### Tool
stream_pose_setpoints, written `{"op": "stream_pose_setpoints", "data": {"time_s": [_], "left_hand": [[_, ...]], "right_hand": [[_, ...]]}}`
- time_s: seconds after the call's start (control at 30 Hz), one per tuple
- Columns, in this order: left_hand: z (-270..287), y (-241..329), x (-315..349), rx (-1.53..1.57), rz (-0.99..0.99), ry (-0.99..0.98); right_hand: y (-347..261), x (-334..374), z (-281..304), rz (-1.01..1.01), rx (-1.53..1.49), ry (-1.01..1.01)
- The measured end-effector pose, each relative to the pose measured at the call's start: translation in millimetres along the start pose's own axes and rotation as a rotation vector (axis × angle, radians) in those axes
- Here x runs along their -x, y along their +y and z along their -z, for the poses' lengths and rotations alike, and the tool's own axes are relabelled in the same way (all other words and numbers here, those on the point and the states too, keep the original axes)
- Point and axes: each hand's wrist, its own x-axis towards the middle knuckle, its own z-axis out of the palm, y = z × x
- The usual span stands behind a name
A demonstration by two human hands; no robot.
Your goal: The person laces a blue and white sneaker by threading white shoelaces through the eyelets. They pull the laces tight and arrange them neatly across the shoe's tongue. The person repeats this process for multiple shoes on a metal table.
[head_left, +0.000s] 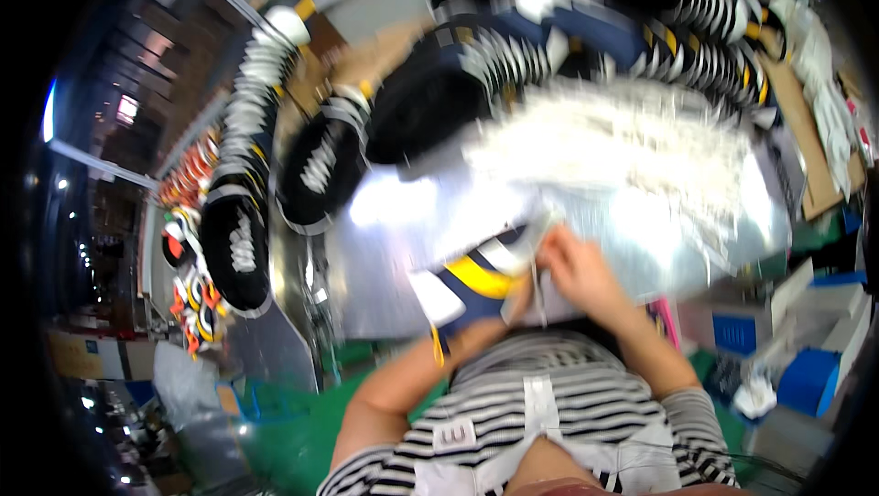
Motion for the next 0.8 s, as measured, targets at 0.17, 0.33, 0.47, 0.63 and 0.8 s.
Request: {"op": "stream_pose_setpoints", "data": {"time_s": [0.17, 0.33, 0.47, 0.63, 0.8], "left_hand": [[20, 28, -14, -0.168, -0.245, -0.137], [7, 41, 10, -1.983, -1.148, 0.080], [3, 19, -19, -2.146, -1.203, -0.022], [-30, 28, -6, -2.500, -1.006, 0.366], [-37, -2, 17, -3.372, -1.076, 0.227]], "right_hand": [[-18, -14, 1, 0.071, 0.306, -0.119], [-38, 3, 58, 0.056, 0.272, 0.100], [29, -14, 40, -0.211, -0.317, -0.016], [34, -36, 19, -0.319, -0.312, 0.142], [63, -55, 23, -0.268, -0.473, 0.278]]}}
